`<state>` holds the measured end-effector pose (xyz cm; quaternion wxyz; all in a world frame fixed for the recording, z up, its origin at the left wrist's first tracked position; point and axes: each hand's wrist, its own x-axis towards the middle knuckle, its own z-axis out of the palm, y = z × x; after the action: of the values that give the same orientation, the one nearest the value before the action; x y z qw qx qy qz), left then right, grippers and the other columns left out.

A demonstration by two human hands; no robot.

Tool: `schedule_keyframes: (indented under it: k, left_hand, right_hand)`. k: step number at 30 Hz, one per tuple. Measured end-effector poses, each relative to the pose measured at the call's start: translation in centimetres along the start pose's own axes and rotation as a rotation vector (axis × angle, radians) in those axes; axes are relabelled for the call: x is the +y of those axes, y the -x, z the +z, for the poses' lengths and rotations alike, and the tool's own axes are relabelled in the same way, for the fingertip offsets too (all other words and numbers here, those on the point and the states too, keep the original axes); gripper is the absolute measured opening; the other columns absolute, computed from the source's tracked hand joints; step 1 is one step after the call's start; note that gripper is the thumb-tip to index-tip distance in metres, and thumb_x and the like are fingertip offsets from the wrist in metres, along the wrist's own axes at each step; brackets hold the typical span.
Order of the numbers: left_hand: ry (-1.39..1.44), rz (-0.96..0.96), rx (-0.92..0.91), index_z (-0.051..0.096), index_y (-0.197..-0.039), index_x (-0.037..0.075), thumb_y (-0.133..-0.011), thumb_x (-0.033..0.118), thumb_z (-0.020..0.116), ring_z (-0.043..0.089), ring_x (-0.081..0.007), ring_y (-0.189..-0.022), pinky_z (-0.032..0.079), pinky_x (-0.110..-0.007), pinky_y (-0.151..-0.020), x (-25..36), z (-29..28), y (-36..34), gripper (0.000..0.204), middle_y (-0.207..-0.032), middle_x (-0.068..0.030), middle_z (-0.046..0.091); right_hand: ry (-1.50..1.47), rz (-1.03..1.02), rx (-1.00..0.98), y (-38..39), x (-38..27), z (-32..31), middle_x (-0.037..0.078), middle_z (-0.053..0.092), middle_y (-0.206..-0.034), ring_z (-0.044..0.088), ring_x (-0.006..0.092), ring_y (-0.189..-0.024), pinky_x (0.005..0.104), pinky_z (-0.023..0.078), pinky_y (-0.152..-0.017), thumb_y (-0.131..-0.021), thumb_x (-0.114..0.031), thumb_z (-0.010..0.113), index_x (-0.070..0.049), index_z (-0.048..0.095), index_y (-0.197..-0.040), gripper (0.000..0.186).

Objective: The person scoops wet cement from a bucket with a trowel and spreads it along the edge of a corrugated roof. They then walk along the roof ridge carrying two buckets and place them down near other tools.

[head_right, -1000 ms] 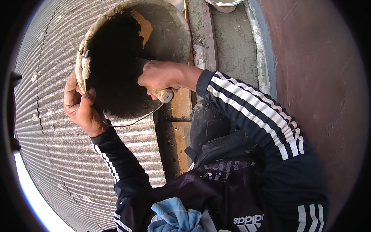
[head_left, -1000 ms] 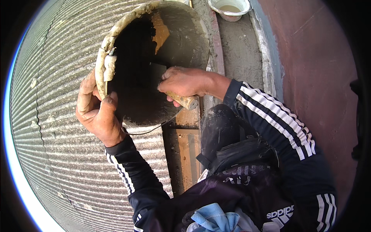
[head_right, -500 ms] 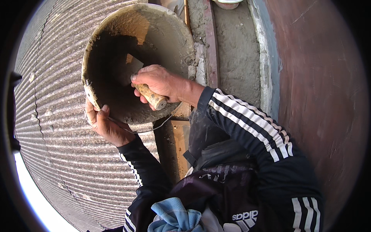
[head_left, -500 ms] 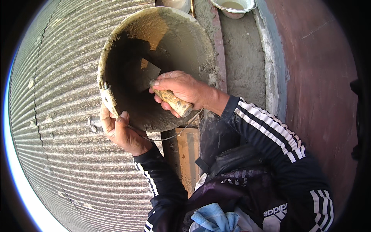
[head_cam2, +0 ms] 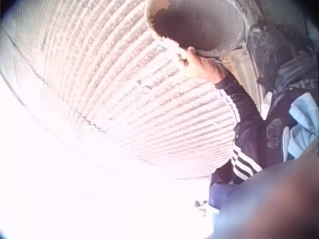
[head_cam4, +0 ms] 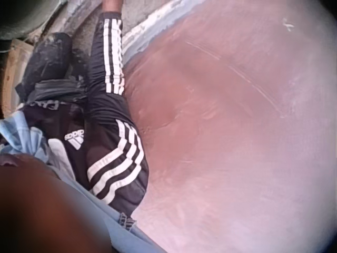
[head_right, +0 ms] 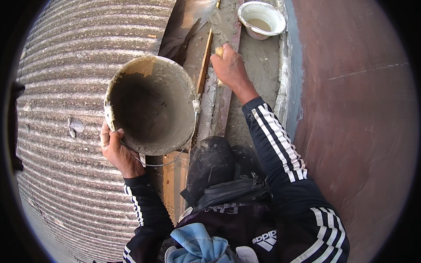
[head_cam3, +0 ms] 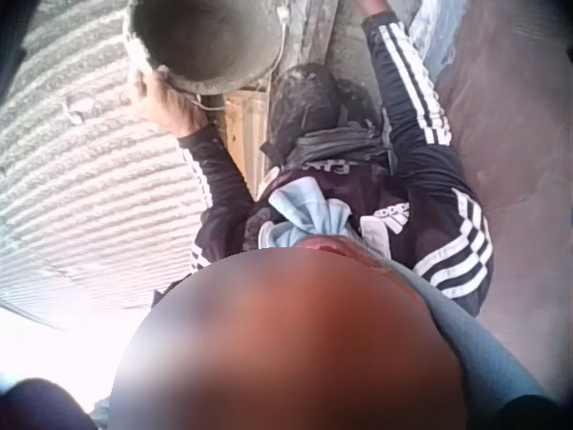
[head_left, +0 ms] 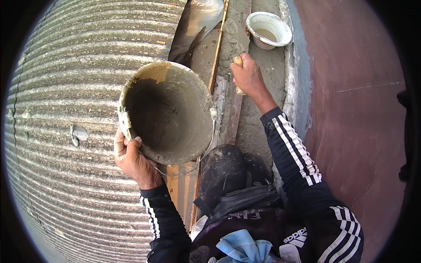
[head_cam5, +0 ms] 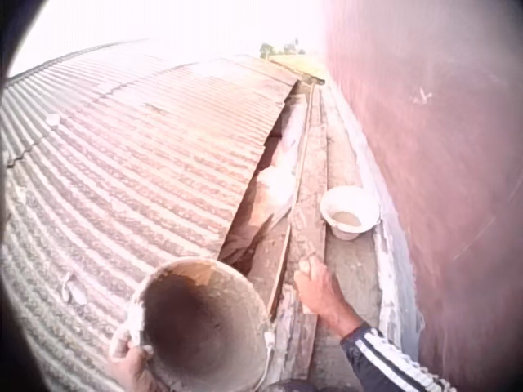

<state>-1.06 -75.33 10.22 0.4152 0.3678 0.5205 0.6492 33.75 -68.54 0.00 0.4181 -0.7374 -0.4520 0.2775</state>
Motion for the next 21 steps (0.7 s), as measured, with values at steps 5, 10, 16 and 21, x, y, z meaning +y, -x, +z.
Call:
schedule_keyframes:
  k: [5, 10, 16, 21]
  left_hand:
    - [0.002, -0.034, 0.014, 0.061, -0.135, -0.011, -0.088, -0.013, 0.048, 0.073, -0.0203, -0.103, 0.061, -0.031, -0.095, 0.4, -1.5, 0.7, 0.049, -0.120, -0.0174, 0.073]
    - [0.038, -0.070, -0.003, 0.061, -0.135, -0.011, -0.083, -0.013, 0.048, 0.073, -0.0211, -0.105, 0.060, -0.031, -0.097, 0.8, -2.6, -0.4, 0.053, -0.121, -0.0182, 0.073]
    - [0.014, -0.057, -0.165, 0.061, -0.134, -0.010, -0.083, -0.012, 0.049, 0.073, -0.0220, -0.109, 0.059, -0.033, -0.100, 1.5, -0.9, -1.1, 0.053, -0.124, -0.0185, 0.072]
    - [-0.022, -0.073, -0.292, 0.062, -0.134, -0.010, -0.081, -0.013, 0.054, 0.072, -0.0172, -0.096, 0.058, -0.029, -0.092, 4.1, 1.8, 1.2, 0.054, -0.111, -0.0127, 0.072]
  right_hand:
    - [0.439, 0.193, 0.007, -8.4, 4.9, 4.0, 0.039, 0.068, -0.118, 0.066, 0.0534, -0.117, 0.0560, 0.052, -0.101, -0.092, -0.025, 0.060, 0.009, 0.061, -0.122, 0.045]
    - [-0.206, -0.088, -0.214, -1.5, -2.2, -3.1, 0.009, 0.069, -0.089, 0.065, 0.0106, -0.065, 0.0289, 0.055, -0.060, -0.098, -0.024, 0.065, 0.009, 0.060, -0.135, 0.049]
    - [0.319, -0.514, -0.741, 10.2, -10.6, -4.3, 0.027, 0.071, -0.099, 0.071, 0.0406, -0.080, 0.0445, 0.059, -0.074, -0.094, -0.014, 0.064, 0.009, 0.064, -0.127, 0.040]
    - [0.687, -0.341, -0.894, 8.2, -13.3, 3.9, 0.026, 0.077, -0.096, 0.075, 0.0424, -0.097, 0.0502, 0.060, -0.082, -0.086, -0.008, 0.063, 0.004, 0.079, -0.090, 0.020]
